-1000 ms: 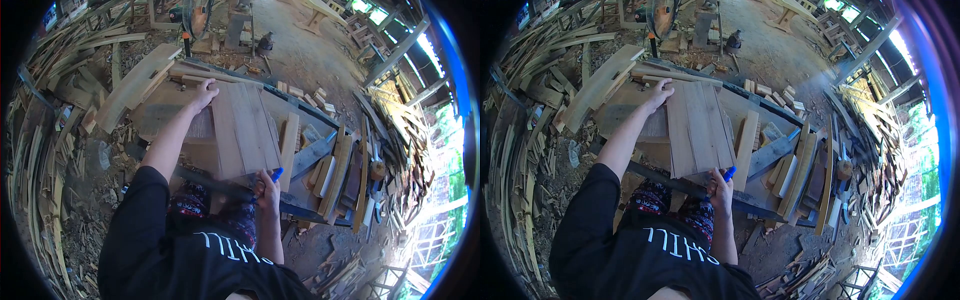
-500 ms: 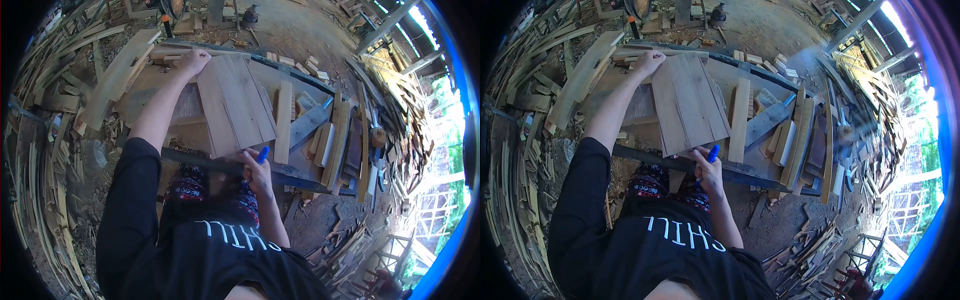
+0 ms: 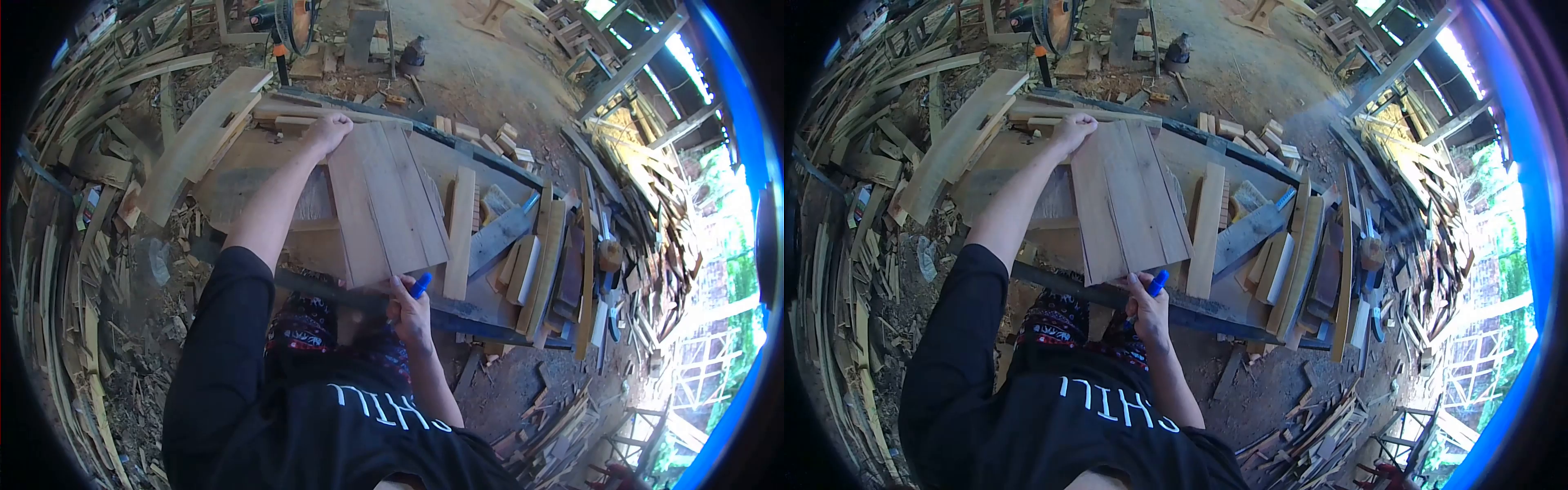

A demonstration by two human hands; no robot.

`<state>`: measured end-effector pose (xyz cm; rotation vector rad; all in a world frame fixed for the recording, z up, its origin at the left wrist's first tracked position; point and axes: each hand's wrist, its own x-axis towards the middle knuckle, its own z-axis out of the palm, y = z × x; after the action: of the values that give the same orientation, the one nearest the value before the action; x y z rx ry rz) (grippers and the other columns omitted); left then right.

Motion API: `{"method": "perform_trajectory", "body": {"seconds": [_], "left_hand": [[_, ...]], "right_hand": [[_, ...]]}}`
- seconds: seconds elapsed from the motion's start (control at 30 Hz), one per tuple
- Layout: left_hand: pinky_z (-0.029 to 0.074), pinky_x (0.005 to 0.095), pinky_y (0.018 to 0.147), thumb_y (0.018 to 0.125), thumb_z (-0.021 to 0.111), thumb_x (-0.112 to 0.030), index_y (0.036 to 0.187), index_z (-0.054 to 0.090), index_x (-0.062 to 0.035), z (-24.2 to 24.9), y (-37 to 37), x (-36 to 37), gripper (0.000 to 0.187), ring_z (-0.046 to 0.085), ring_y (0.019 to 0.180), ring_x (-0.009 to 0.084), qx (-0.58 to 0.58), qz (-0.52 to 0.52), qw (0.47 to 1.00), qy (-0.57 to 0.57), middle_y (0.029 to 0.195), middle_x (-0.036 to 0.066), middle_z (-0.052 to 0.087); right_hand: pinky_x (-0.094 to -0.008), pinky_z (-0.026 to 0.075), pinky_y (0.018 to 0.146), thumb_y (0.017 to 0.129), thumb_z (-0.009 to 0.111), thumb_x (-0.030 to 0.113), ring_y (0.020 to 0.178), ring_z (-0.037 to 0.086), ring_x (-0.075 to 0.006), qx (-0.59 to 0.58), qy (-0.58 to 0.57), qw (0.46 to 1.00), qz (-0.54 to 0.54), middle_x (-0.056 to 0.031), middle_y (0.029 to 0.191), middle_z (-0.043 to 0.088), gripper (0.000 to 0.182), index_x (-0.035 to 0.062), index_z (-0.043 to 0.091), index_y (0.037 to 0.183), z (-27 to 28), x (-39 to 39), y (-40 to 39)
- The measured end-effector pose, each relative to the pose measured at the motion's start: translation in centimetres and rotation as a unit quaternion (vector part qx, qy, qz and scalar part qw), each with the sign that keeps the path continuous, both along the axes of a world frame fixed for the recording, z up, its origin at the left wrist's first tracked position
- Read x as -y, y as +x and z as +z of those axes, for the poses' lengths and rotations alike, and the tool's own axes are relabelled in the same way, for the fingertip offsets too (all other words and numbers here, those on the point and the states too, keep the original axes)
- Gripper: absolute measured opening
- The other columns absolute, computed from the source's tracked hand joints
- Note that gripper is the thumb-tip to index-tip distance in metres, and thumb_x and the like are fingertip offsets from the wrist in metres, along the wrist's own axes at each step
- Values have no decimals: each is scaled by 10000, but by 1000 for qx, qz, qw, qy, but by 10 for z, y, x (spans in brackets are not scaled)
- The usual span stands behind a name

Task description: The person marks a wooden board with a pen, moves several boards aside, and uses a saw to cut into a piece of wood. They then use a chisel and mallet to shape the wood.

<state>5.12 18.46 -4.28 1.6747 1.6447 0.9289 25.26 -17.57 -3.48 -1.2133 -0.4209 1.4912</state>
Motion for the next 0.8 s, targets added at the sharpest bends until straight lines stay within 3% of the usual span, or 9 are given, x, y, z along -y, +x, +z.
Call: {"method": "perform_trajectory", "body": {"seconds": [0.1, 0.33, 0.43, 0.47, 0.5, 0.57, 0.6, 0.73, 0.8], "left_hand": [[492, 368, 862, 815, 643, -389, 984, 729, -203, 0, 2, -1, 265, 675, 930, 231, 5, 14, 1000, -20, 952, 71, 723], [515, 361, 795, 787, 661, -357, 949, 729, -143, 8, 6, 11, 276, 679, 897, 254, 38, 28, 999, -6, 936, 106, 718], [514, 362, 792, 785, 662, -361, 951, 727, -142, 8, 4, 10, 282, 679, 899, 252, 48, 13, 999, -11, 937, 108, 719], [500, 289, 747, 805, 705, -339, 933, 736, -123, 6, 5, 9, 253, 652, 806, 141, 28, 30, 999, 3, 866, 46, 719], [500, 289, 747, 805, 705, -339, 933, 736, -123, 9, 4, 13, 253, 652, 806, 141, 24, 26, 999, -7, 866, 46, 719], [504, 348, 814, 804, 662, -388, 978, 727, -155, 17, 3, 20, 298, 673, 937, 248, 69, 26, 997, -35, 974, 88, 721], [494, 355, 850, 814, 667, -456, 1020, 717, -152, 1, -1, 10, 370, 662, 984, 260, 74, 7, 997, 14, 998, 111, 716], [475, 446, 882, 816, 651, -564, 1121, 653, -85, 5, -7, 20, 567, 636, 1042, 317, 34, 39, 996, 71, 1073, 179, 682], [471, 460, 883, 830, 655, -537, 1134, 638, -85, 17, -9, 39, 546, 630, 1042, 332, -22, 77, 989, 126, 1094, 185, 668]], "right_hand": [[-246, 298, 440, 910, 693, 187, 464, 369, -61, 1, 4, 1000, -5, 58, 606, 423, 157, 87, 578, 950, 0, 0, 0], [-232, 303, 437, 901, 704, 188, 478, 390, -58, -8, 10, 1000, -17, 57, 631, 443, 158, 93, 582, 933, 0, 0, 0], [-222, 323, 441, 907, 696, 186, 491, 411, -54, -3, 1, 1000, -16, 55, 638, 440, 154, 88, 579, 934, 4, 0, 0], [-208, 340, 449, 921, 675, 190, 504, 429, -48, -11, 2, 1000, -3, 32, 683, 514, 155, 77, 582, 972, 0, 1, 4], [-208, 340, 449, 921, 675, 190, 504, 429, -48, -15, -7, 1000, -8, 32, 683, 514, 155, 77, 582, 972, 3, 3, 4], [-200, 345, 452, 939, 647, 198, 511, 437, -43, -16, 3, 1000, -7, -6, 766, 603, 181, 58, 584, 1034, 13, 8, 6], [-198, 351, 452, 950, 627, 209, 510, 438, -42, -6, 19, 1000, 2, -42, 841, 650, 218, 44, 582, 1086, 9, 13, 12], [-230, 388, 454, 991, 553, 302, 520, 483, -79, -23, -6, 998, -50, -79, 876, 643, 308, 59, 538, 1180, 13, 28, 35], [-242, 406, 487, 999, 523, 340, 557, 502, -89, -70, 4, 995, -71, -82, 887, 636, 345, 61, 525, 1203, 20, 33, 47]]}}
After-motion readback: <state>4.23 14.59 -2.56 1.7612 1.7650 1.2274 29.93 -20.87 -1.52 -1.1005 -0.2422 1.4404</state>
